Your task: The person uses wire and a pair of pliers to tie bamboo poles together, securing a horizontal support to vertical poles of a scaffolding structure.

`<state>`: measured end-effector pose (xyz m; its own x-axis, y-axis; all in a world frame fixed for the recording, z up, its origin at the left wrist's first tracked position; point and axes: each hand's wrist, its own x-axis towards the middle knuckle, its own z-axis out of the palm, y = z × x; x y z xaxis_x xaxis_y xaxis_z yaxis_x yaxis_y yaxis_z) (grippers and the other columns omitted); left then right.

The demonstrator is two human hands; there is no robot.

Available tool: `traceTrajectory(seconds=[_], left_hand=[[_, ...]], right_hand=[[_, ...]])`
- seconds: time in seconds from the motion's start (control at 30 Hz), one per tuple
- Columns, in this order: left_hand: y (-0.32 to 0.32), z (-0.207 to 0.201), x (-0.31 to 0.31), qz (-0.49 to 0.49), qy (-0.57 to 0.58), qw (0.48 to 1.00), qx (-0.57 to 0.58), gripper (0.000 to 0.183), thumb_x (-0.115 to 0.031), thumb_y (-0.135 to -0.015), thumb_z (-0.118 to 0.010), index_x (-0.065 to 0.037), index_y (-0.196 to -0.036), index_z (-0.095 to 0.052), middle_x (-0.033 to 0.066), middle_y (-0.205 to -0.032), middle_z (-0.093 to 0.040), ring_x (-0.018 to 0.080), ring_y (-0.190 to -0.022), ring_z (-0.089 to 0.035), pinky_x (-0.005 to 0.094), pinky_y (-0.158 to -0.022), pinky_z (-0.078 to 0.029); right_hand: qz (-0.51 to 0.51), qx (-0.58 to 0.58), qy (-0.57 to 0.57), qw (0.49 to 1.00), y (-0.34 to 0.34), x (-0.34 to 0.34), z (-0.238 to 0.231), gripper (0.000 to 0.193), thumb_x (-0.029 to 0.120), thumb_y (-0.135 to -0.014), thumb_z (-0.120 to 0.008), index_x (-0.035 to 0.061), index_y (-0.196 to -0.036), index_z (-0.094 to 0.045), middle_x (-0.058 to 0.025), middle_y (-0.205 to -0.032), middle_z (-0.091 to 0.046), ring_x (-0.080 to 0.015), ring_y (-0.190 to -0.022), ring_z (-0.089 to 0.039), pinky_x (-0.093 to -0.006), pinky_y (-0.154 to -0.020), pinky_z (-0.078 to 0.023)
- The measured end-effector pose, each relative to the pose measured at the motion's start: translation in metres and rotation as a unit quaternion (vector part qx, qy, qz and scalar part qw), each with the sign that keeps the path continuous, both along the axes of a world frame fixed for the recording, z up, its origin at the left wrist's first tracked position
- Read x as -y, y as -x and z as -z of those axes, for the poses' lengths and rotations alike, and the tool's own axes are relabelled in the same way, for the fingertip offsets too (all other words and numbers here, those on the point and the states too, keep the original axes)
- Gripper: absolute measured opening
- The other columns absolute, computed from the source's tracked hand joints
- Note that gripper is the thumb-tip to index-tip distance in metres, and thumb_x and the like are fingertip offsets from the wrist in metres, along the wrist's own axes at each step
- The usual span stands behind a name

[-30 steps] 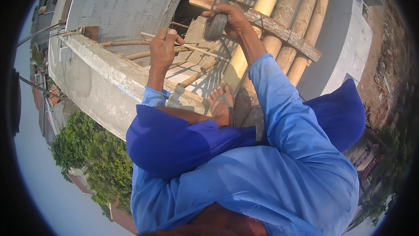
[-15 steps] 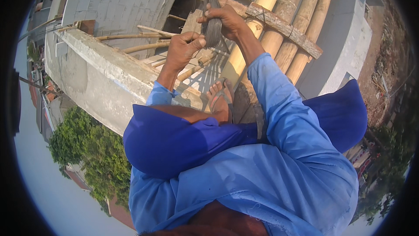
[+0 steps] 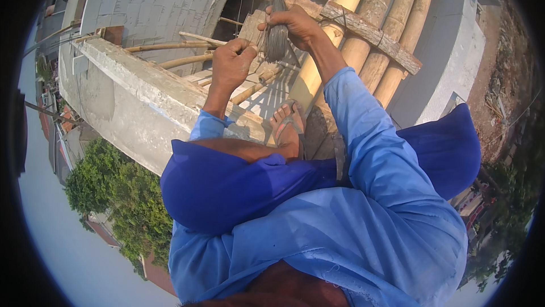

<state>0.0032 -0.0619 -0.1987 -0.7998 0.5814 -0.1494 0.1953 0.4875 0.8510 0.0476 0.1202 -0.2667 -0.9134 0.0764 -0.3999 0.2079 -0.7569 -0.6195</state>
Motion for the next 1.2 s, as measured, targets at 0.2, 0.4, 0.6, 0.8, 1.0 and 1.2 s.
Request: traceTrajectory(seconds=[0.2,0.4,0.6,0.8,1.0,1.2], left_hand=[[0.014,0.008,0.01,0.043,-0.025,0.986,0.162,0.013,-0.011,-0.079,-0.062,0.002,-0.076,-0.061,0.0022,-0.062,-0.055,0.0076,-0.06,-0.046,0.026,-0.055,-0.039],[0.017,0.014,0.009,0.059,-0.027,0.986,0.155,0.013,-0.012,-0.081,-0.061,0.001,-0.078,-0.06,-0.001,-0.067,-0.053,0.0068,-0.063,-0.044,0.0242,-0.058,-0.037],[0.014,0.013,0.008,0.023,0.007,0.992,0.121,0.014,-0.014,-0.079,-0.061,0.0,-0.076,-0.061,0.001,-0.065,-0.055,0.0086,-0.061,-0.046,0.0261,-0.057,-0.038],[0.01,0.007,0.006,0.017,0.013,0.986,0.163,0.017,-0.017,-0.081,-0.058,-0.001,-0.077,-0.061,-0.0003,-0.068,-0.055,0.0085,-0.064,-0.046,0.0263,-0.059,-0.038],[0.011,0.006,0.006,0.073,-0.002,0.992,0.105,0.019,-0.02,-0.085,-0.053,-0.002,-0.079,-0.058,0.0072,-0.068,-0.056,0.0159,-0.065,-0.05,0.0307,-0.062,-0.04],[0.009,0.0,0.007,0.09,0.014,0.996,-0.017,0.02,-0.018,-0.087,-0.052,0.0,-0.079,-0.053,0.016,-0.068,-0.053,0.0204,-0.063,-0.049,0.0346,-0.062,-0.041]], right_hand=[[-0.018,0.016,0.0,1.0,-0.002,0.001,-0.003,0.033,0.003,-0.074,-0.059,0.0005,-0.107,-0.05,-0.0218,-0.091,-0.066,-0.0268,-0.083,-0.067,-0.0407,-0.075,-0.057],[-0.01,0.031,0.003,0.999,-0.003,-0.005,-0.011,0.035,0.0,-0.07,-0.061,-0.0088,-0.102,-0.049,-0.0124,-0.089,-0.057,-0.0247,-0.082,-0.067,-0.0346,-0.068,-0.055],[0.002,0.057,0.001,0.998,-0.002,-0.003,-0.017,0.036,-0.005,-0.069,-0.058,-0.0109,-0.102,-0.048,-0.0136,-0.085,-0.055,-0.0253,-0.08,-0.067,-0.038,-0.065,-0.057],[-0.01,0.062,0.009,0.998,-0.003,-0.006,-0.009,0.036,-0.006,-0.069,-0.054,-0.0111,-0.104,-0.045,-0.016,-0.085,-0.058,-0.028,-0.082,-0.067,-0.0399,-0.071,-0.057],[0.004,0.042,-0.032,0.999,-0.005,-0.007,-0.007,0.026,-0.004,-0.071,-0.052,-0.0074,-0.097,-0.051,-0.016,-0.084,-0.061,-0.0309,-0.086,-0.066,-0.0426,-0.074,-0.057],[0.023,0.048,-0.009,0.999,-0.001,-0.011,-0.01,0.022,-0.001,-0.073,-0.053,-0.0039,-0.094,-0.053,-0.0161,-0.084,-0.062,-0.0315,-0.086,-0.066,-0.0422,-0.077,-0.057]])
